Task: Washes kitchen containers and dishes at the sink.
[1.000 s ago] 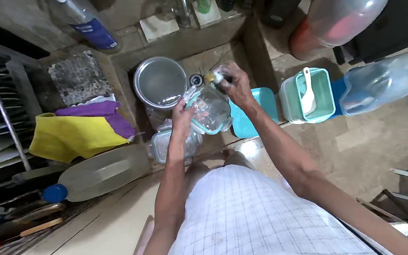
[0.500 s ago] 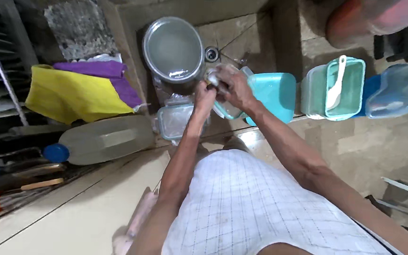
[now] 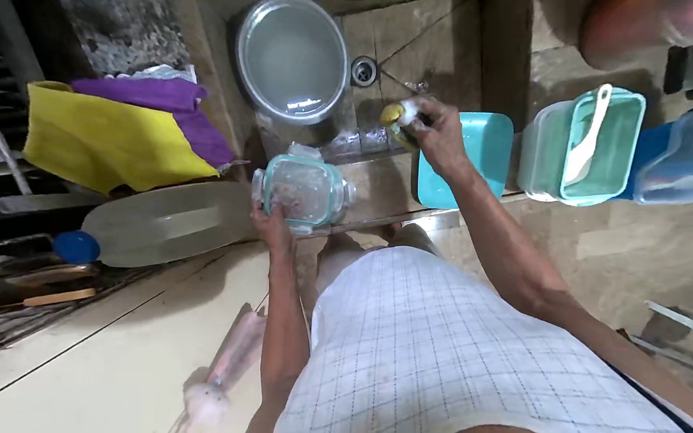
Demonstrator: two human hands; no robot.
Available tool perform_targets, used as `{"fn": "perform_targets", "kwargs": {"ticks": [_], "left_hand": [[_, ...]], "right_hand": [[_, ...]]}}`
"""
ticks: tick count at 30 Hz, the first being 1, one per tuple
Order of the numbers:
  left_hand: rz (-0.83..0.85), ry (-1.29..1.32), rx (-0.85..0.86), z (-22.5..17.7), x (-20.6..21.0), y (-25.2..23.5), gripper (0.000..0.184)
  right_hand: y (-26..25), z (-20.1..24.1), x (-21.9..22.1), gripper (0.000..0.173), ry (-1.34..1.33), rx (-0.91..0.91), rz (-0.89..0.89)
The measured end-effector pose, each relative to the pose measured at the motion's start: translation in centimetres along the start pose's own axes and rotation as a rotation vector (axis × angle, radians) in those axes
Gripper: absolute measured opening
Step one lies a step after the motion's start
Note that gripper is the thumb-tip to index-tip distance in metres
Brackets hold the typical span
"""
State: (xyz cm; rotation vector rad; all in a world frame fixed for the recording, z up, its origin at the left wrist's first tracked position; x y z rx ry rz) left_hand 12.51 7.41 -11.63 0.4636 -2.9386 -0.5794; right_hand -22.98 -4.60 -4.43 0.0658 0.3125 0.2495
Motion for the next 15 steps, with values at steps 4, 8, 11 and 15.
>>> {"fn": "perform_targets", "kwargs": {"ticks": [4,8,11,15], "left_hand": [[-0.144,-0.378,0.041,0.8,-1.3,-0.2,0.066],[-0.14,-0.75,0.108,-0.3,-1.3,0.5,0.072],[-0.065,-0.894,0.125,-0.4,0.6,1.6,0.066],[-0.064,-0.975,0.185,0.1,2.4,2.0,0.061]], "right_hand": [[0.9,-0.5,-1.5,0.022,-0.122,0.041,-0.031],[2.6,-1.0,-3.9,0.021,-0.18,0.036,-0.111],[4.9,-1.9,-6.6,0.022,-0.256,0.054,-0.235],[7.8,-4.0,-9.8,0.025,-0.366,0.09,-0.388]]}}
Point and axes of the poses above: each hand's wrist, its own y-axis away from the middle knuckle, its own x-axis out of the palm, z = x × y, the point moved 6 cm from there along -y, towards the middle knuckle, and after that the axes turned 12 degrees about z, right-handed, at the moved point
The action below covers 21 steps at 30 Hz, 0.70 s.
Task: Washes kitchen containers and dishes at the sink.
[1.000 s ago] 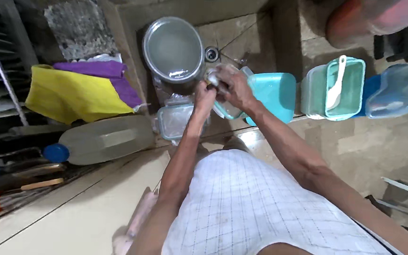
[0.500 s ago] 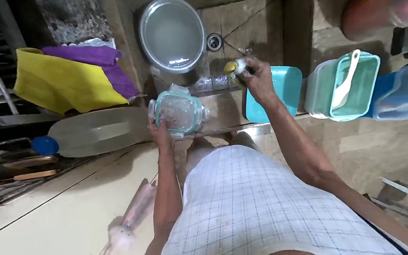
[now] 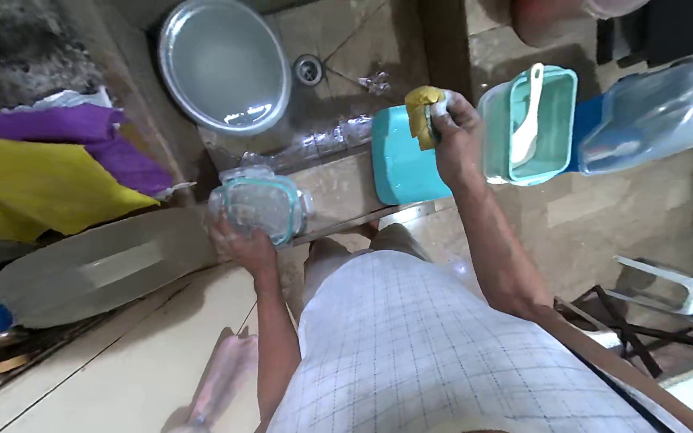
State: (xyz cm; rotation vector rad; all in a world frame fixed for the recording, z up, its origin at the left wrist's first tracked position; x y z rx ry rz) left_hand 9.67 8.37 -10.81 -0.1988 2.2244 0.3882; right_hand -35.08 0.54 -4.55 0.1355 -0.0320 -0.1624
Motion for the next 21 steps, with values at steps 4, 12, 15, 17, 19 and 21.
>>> {"fn": "perform_targets", "kwargs": {"ticks": [4,12,15,17,19,21], "left_hand": [[0.108,-0.036,0.19,-5.6,1.1,0.8,0.057],[0.731,0.063,0.264,-19.6,16.0,-0.5,0.052],[0.743,-0.027,0.251,-21.3,18.9,-1.8,0.051],[0.776,-0.05,0.209,-21.8,19.1,-2.3,0.043],[0.855,-0.074,0.162,-21.5,18.0,-1.5,0.037],[0.825,-0.044,0.184,-20.3,16.7,-1.1,0.033]], "right_hand": [[2.3,-1.8,-3.1,0.027,0.059,0.067,-0.069],[7.3,-6.4,-4.5,0.037,-0.464,0.373,-0.262],[7.8,-6.1,-3.8,0.046,-0.649,0.386,-0.198],[7.7,-6.3,-3.3,0.058,-0.68,0.354,-0.126],[8.2,-5.4,-2.8,0.051,-0.609,0.357,-0.096],[8.0,-4.5,-2.4,0.041,-0.443,0.377,-0.053]]}}
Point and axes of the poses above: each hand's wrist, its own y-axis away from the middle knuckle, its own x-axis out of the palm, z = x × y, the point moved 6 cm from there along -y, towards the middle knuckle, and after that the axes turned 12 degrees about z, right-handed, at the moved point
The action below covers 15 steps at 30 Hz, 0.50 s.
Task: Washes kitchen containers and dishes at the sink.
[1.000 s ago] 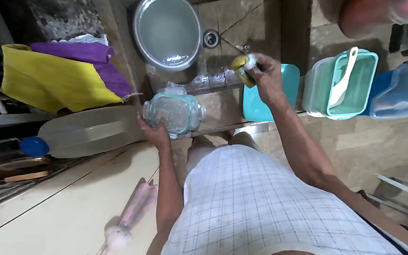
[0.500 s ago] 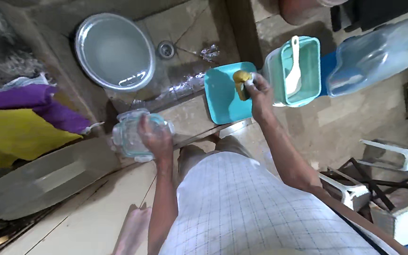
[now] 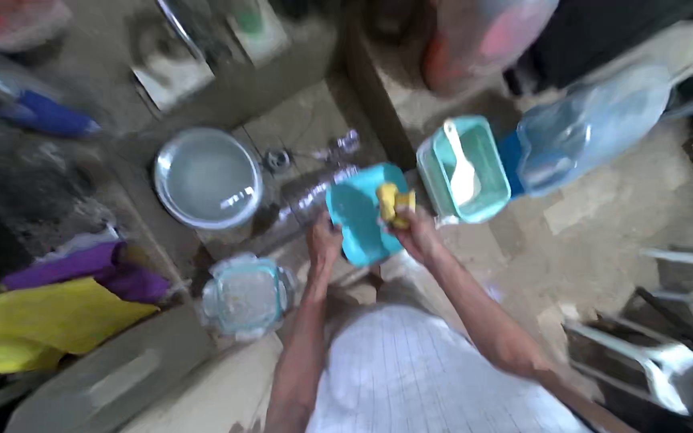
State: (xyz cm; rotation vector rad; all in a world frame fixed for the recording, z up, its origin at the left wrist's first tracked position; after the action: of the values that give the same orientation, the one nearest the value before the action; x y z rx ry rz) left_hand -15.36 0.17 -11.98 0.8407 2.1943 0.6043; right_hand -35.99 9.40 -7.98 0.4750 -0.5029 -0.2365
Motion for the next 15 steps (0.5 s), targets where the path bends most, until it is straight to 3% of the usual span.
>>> {"fn": "perform_targets", "kwargs": {"ticks": [4,7,8,10,12,15], "left_hand": [[-0.155,-0.012,-0.037,2.1,-2.5,0.5,0.05],[-0.341,0.189,0.208,1.1,-4.3,2.2,0.048],[-0.296,0.335,0.325,0.4,-4.6,2.2,0.046],[0.0,0.678,0.487,-1.3,-4.0,1.3,0.058],[0.269,0.927,0.465,-2.7,-2.7,0.5,0.066],[0.355,1.242,0.32,-2.6,-1.7,-0.6,0.048]], "right_hand": [[-2.4,1.4,1.2,0.044,0.506,-0.011,0.067],[-3.7,2.6,3.6,0.03,0.728,-0.032,0.235],[-4.3,2.8,4.6,0.029,0.757,-0.05,0.311],[-5.7,2.8,6.8,0.031,0.787,-0.059,0.446],[-7.2,3.0,8.7,0.04,0.834,-0.05,0.549],[-9.4,4.8,10.1,0.054,0.92,0.018,0.684]]}}
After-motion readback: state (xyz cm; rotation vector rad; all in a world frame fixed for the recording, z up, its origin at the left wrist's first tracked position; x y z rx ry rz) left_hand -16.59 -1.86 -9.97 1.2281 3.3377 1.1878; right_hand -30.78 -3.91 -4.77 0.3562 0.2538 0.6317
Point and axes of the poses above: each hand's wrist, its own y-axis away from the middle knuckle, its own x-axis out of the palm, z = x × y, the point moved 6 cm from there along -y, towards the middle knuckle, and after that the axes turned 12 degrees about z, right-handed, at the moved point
